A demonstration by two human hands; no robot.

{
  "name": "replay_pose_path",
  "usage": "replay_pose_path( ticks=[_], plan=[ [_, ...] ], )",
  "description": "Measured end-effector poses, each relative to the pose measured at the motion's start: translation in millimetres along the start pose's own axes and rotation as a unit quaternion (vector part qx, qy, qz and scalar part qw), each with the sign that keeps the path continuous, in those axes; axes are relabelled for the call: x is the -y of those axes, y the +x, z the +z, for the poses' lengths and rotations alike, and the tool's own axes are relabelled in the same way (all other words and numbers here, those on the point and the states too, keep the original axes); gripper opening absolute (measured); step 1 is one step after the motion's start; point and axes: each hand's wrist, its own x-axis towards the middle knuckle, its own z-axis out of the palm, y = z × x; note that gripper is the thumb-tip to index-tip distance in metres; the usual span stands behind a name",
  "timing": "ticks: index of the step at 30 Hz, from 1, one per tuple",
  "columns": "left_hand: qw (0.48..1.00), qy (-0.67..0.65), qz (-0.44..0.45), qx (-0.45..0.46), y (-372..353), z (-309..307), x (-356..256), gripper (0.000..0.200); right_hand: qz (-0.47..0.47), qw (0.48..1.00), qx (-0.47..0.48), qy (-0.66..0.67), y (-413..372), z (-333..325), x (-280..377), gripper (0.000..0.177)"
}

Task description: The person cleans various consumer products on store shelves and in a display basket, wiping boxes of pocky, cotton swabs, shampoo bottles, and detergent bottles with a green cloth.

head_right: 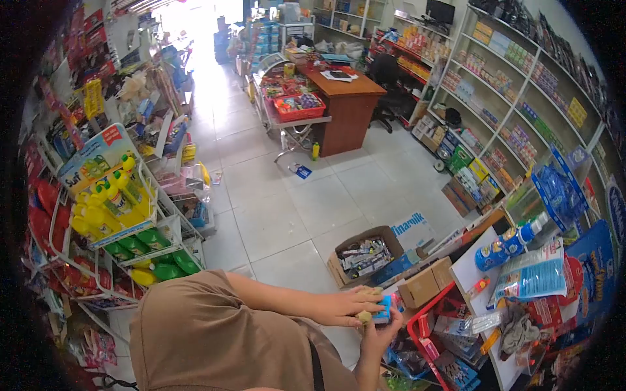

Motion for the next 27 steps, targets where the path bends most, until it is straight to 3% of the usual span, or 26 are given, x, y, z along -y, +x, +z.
replay_pose_path(
  ticks=[3,9,12,13,17,19,22,24,25,27],
  plan=[
    [0.994,-0.084,0.066,-0.032,1.1,-6.9,2.8,0.058,-0.053,0.998,-0.026,-0.001,3.3,-2.2,-8.1,0.049],
    [0.994,-0.105,0.03,0.011,-12.3,-4.7,13.6,0.058,-0.113,0.987,-0.089,0.077,18.0,-33.2,27.9,0.05],
    [0.995,-0.1,0.024,0.011,-11.6,7.0,17.1,0.057,-0.153,0.988,-0.021,-0.013,14.0,-25.7,13.1,0.05],
    [0.995,-0.099,0.023,0.009,-9.6,8.4,14.8,0.056,-0.116,0.991,0.008,-0.06,5.4,-11.6,24.2,0.051],
    [0.977,-0.136,0.058,-0.157,6.5,-2.4,7.5,0.063,-0.049,0.996,0.065,0.025,-11.6,21.6,13.2,0.053],
    [0.981,-0.111,0.065,-0.145,15.4,-17.5,-1.0,0.062,0.041,0.991,0.101,0.079,-20.2,27.6,10.5,0.054],
    [0.987,-0.107,0.062,-0.105,20.9,-28.4,-9.6,0.059,-0.066,0.997,0.048,-0.005,-5.3,12.2,-0.1,0.054],
    [0.99,-0.113,0.057,-0.064,22.1,-29.4,-10.7,0.057,-0.15,0.989,0.003,0.011,12.3,-2.0,13.0,0.053],
    [0.99,-0.073,0.08,-0.094,23.2,-21.3,-3.1,0.057,-0.191,0.981,-0.022,0.018,18.3,-6.4,24.0,0.053],
    [0.99,-0.106,0.053,-0.081,17.8,-15.7,4.1,0.057,-0.183,0.982,-0.035,0.043,22.0,-11.3,45.1,0.053]
  ],
)
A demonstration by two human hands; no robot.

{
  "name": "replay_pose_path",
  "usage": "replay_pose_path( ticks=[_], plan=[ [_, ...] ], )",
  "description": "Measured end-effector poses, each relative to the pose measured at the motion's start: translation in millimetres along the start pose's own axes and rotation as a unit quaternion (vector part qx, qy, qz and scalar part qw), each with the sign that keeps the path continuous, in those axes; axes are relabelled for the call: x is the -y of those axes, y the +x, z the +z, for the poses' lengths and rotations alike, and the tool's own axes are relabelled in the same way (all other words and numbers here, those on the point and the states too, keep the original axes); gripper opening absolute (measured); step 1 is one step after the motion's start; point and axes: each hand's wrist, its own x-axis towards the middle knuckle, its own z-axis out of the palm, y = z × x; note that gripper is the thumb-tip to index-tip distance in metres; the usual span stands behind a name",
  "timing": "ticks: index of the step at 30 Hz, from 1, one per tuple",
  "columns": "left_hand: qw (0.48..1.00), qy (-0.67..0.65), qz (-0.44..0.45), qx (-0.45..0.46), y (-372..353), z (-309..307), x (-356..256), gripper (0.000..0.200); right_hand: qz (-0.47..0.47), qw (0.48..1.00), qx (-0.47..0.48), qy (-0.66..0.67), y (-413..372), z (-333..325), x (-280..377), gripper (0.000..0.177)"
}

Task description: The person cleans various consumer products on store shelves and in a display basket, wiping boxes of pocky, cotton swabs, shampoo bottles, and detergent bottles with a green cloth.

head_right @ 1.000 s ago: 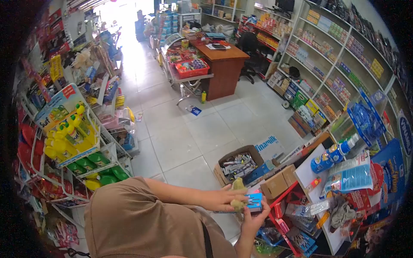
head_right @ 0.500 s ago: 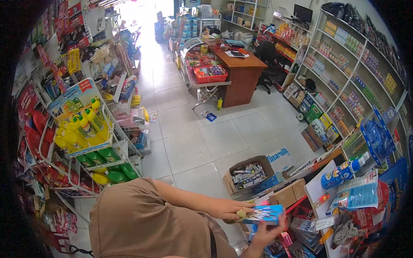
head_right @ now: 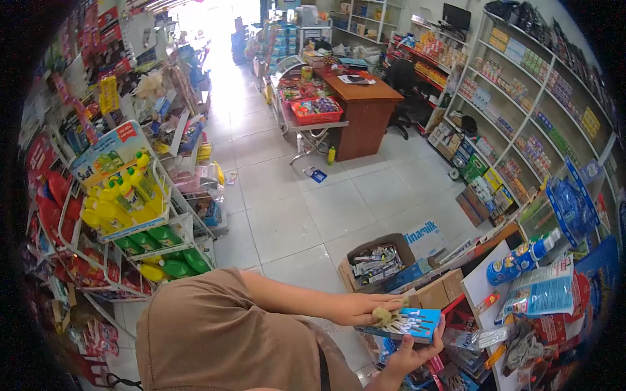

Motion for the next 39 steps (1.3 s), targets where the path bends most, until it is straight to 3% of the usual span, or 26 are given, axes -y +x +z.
replay_pose_path(
  ticks=[3,5,7,9,12,15,19,22,25,27,31,32,35,36,39],
  plan=[
    [0.989,-0.14,-0.037,0.009,-6.8,-0.5,0.4,0.061,-0.046,0.998,0.035,-0.036,-6.9,3.3,-7.7,0.047],
    [0.975,-0.213,-0.067,0.009,-7.6,6.1,15.0,0.063,-0.016,0.986,0.112,-0.123,-23.3,6.0,-18.8,0.048],
    [0.955,-0.287,-0.065,-0.033,-1.1,-4.1,1.2,0.05,0.05,0.986,0.138,-0.08,-32.7,25.3,-12.1,0.051],
    [0.946,-0.304,-0.098,-0.057,5.7,-7.1,8.3,0.07,0.072,0.986,0.15,-0.002,-32.3,29.7,-19.6,0.053],
    [0.934,-0.344,-0.088,-0.037,9.7,-13.7,-0.8,0.07,0.024,0.988,0.156,0.002,-25.1,22.2,-22.5,0.054],
    [0.937,-0.33,-0.115,0.016,6.2,-9.7,6.0,0.072,0.014,0.995,0.097,0.012,-7.9,1.2,-11.1,0.054],
    [0.794,-0.516,-0.318,0.049,-18.8,2.9,28.2,0.057,0.028,0.994,0.053,0.087,3.0,-3.9,12.1,0.054],
    [0.768,-0.563,-0.292,0.089,-21.9,2.6,30.9,0.067,0.035,0.991,0.104,0.075,-15.9,0.9,-16.1,0.057],
    [0.773,-0.565,-0.28,0.06,-15.7,-2.4,25.0,0.066,0.073,0.985,0.136,0.074,-29.7,19.6,-18.9,0.066],
    [0.795,-0.545,-0.264,0.038,-12.7,-5.7,22.8,0.07,0.059,0.988,0.128,0.063,-30.0,27.8,-21.5,0.071],
    [0.854,-0.481,-0.196,-0.023,-8.6,1.3,19.6,0.076,0.15,0.972,0.122,0.135,-26.9,27.7,-19.5,0.079],
    [0.874,-0.452,-0.177,-0.038,-9.5,1.1,16.5,0.077,0.284,0.929,0.139,0.194,-35.5,15.7,-24.2,0.075],
    [0.945,-0.254,-0.188,-0.085,-13.5,5.6,18.7,0.084,0.342,0.919,0.113,0.158,-47.5,12.8,-30.7,0.066],
    [0.962,-0.126,-0.228,-0.085,-15.9,1.1,13.9,0.092,0.341,0.921,0.108,0.156,-47.0,12.4,-30.8,0.062],
    [0.966,0.061,-0.231,-0.097,-24.4,6.1,24.6,0.097,0.329,0.927,0.087,0.159,-45.4,10.1,-31.7,0.051]
  ],
)
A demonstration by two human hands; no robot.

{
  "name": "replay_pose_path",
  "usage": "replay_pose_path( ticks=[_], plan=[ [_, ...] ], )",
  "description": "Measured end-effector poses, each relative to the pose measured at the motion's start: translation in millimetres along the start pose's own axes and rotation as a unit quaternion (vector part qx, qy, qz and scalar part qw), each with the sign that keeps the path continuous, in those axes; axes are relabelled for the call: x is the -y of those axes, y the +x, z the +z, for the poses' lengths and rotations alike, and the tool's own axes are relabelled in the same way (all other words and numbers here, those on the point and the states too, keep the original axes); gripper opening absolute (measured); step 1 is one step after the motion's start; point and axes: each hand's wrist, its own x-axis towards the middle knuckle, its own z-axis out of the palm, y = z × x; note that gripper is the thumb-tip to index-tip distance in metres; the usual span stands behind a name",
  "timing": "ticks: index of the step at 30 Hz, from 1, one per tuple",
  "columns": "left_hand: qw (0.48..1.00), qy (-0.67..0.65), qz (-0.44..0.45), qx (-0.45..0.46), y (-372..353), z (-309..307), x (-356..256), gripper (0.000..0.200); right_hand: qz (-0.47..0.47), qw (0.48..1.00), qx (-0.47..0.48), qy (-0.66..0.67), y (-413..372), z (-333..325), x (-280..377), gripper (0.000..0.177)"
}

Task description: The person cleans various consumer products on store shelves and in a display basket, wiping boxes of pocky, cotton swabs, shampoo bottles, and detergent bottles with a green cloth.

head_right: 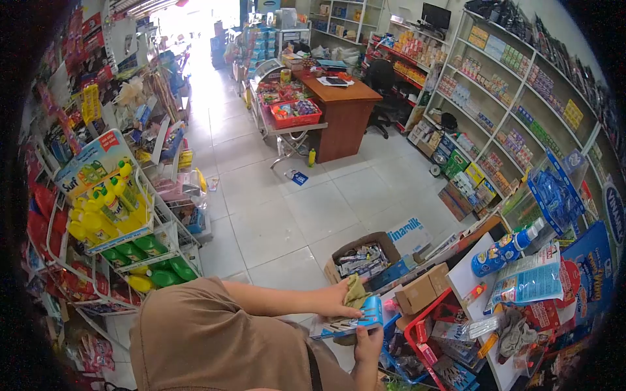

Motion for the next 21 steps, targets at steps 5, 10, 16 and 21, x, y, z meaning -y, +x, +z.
replay_pose_path(
  ticks=[5,10,16,21],
  plan=[
    [0.973,-0.189,-0.074,0.106,-1.8,3.0,15.8,0.108,-0.056,0.997,-0.039,0.036,8.7,6.6,4.3,0.041],
    [0.985,-0.097,-0.118,0.076,-19.3,29.1,25.7,0.118,-0.095,0.985,-0.141,0.004,9.9,4.4,-6.4,0.034],
    [0.993,-0.106,-0.049,-0.022,-21.7,13.1,5.3,0.096,-0.058,0.989,-0.138,-0.01,8.8,0.9,-16.1,0.026],
    [0.98,-0.146,-0.003,-0.134,-0.9,12.7,9.3,0.057,0.008,0.989,0.027,-0.145,-1.8,18.9,-30.3,0.018]
  ],
)
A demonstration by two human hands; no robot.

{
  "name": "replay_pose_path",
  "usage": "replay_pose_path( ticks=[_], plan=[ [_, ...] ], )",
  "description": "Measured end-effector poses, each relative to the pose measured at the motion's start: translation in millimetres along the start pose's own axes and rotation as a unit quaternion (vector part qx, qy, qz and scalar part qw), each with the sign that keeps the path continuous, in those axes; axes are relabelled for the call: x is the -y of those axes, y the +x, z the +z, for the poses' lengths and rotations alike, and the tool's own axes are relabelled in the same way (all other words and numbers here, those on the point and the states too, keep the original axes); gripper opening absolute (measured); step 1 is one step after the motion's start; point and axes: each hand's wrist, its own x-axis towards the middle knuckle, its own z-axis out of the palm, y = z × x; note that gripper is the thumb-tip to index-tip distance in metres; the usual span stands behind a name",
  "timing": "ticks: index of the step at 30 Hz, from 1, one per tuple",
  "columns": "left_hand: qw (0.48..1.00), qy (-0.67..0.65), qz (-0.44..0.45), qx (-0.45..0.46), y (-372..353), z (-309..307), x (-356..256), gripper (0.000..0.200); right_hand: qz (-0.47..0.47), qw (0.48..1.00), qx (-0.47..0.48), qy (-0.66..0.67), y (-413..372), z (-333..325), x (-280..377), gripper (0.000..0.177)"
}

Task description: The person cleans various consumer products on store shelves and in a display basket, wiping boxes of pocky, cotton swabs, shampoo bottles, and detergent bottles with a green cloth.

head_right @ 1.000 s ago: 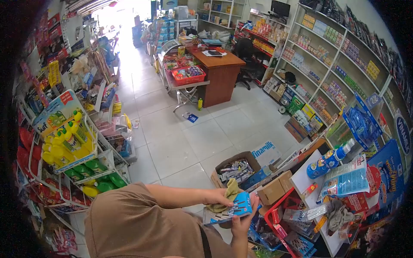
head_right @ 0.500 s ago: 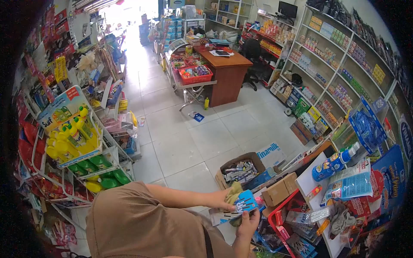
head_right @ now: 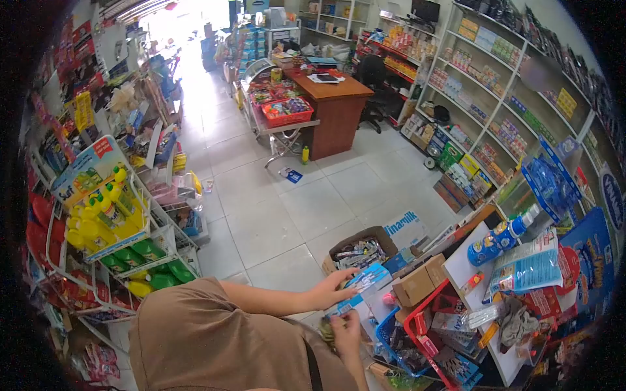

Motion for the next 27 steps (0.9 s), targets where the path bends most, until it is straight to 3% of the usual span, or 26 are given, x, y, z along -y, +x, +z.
replay_pose_path(
  ticks=[1,2,3,4,7,8,12,14,17,18,21,24,27],
  plan=[
    [0.999,0.007,-0.025,0.023,2.7,-0.1,0.5,0.056,-0.017,0.999,0.031,-0.032,-1.0,2.3,-3.6,0.016],
    [0.997,0.015,-0.048,0.05,6.2,-2.5,1.2,0.055,0.025,0.998,0.001,0.053,-2.8,0.8,-4.0,0.015],
    [0.994,0.023,-0.071,0.08,6.9,-4.1,-5.5,0.054,-0.008,0.996,-0.044,0.077,-1.3,-1.1,2.1,0.016],
    [0.997,0.037,-0.002,0.06,4.1,-2.0,-9.8,0.052,-0.042,0.99,-0.092,0.099,1.5,-3.8,9.7,0.017],
    [0.994,0.012,-0.011,0.112,-2.9,3.6,-17.2,0.051,-0.108,0.966,-0.184,0.148,11.4,-14.4,37.3,0.023],
    [0.994,-0.048,0.022,0.099,-5.4,12.9,-8.8,0.049,-0.126,0.958,-0.202,0.161,11.7,-18.4,42.5,0.026],
    [0.976,-0.062,-0.167,0.128,-10.2,5.3,-15.7,0.047,-0.063,0.996,-0.06,0.032,1.0,-21.4,33.6,0.028],
    [0.988,-0.071,-0.111,0.084,-3.5,2.0,1.1,0.047,-0.093,0.992,0.044,-0.078,-1.8,-16.5,26.1,0.025],
    [0.99,-0.092,-0.064,0.081,2.3,-1.1,10.6,0.047,-0.164,0.969,0.09,-0.165,-0.7,-8.9,44.4,0.028],
    [0.988,-0.102,-0.063,0.099,3.0,-1.6,7.2,0.048,-0.175,0.968,0.079,-0.163,2.1,-13.9,38.6,0.028],
    [0.984,-0.077,-0.037,0.158,0.3,-0.3,-2.0,0.052,-0.19,0.968,-0.105,-0.123,7.6,-30.1,26.7,0.03],
    [0.971,-0.101,-0.039,0.213,-8.4,5.4,-6.3,0.053,-0.203,0.956,-0.201,-0.062,15.8,-51.2,39.7,0.032],
    [0.964,-0.161,-0.031,0.208,-13.7,12.3,-1.7,0.053,-0.18,0.969,-0.168,0.014,12.0,-54.1,31.0,0.036]
  ],
)
